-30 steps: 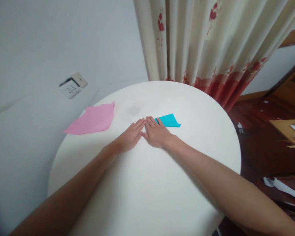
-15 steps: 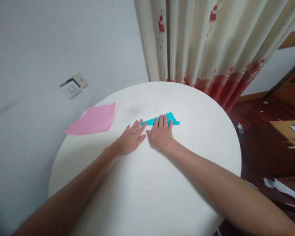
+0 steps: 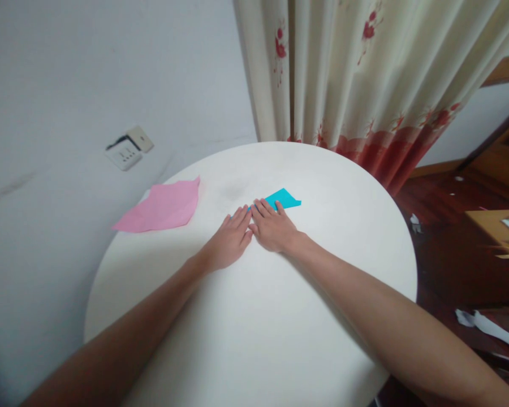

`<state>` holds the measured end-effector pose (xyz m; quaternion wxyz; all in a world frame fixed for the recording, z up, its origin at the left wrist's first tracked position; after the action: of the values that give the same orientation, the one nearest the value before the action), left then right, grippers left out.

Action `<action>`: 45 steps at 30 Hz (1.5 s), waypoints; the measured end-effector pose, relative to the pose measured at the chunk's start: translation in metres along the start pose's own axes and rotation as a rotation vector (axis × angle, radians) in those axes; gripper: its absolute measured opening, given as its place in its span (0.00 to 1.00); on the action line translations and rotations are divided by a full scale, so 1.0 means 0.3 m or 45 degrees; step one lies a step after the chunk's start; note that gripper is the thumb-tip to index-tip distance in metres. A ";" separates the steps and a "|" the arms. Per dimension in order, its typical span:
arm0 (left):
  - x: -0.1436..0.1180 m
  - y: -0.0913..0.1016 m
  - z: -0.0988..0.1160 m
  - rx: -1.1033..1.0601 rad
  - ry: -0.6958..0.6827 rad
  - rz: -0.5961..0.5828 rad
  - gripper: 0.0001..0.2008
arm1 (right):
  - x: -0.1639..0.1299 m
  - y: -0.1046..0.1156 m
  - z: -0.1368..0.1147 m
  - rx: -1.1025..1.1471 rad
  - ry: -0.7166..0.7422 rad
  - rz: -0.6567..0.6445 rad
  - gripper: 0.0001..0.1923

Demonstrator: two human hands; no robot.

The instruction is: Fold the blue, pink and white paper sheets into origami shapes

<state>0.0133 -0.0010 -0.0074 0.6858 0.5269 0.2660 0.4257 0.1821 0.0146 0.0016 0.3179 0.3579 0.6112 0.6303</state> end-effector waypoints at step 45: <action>0.021 0.018 -0.029 -0.053 -0.041 -0.085 0.32 | 0.010 -0.015 0.038 -0.019 -0.059 0.051 0.32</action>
<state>0.0077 0.0090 -0.0043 0.7146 0.5104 0.2635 0.3993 0.1899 0.0235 -0.0027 0.3218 0.3821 0.5917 0.6327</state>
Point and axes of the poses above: each hand's wrist, its own x-axis towards the middle knuckle, its own y-axis out of the back of the hand, z = x × y, the point moved 1 cm from there along x, towards the middle knuckle, and after that the axes turned 12 degrees about -x, right-handed, at the moved point
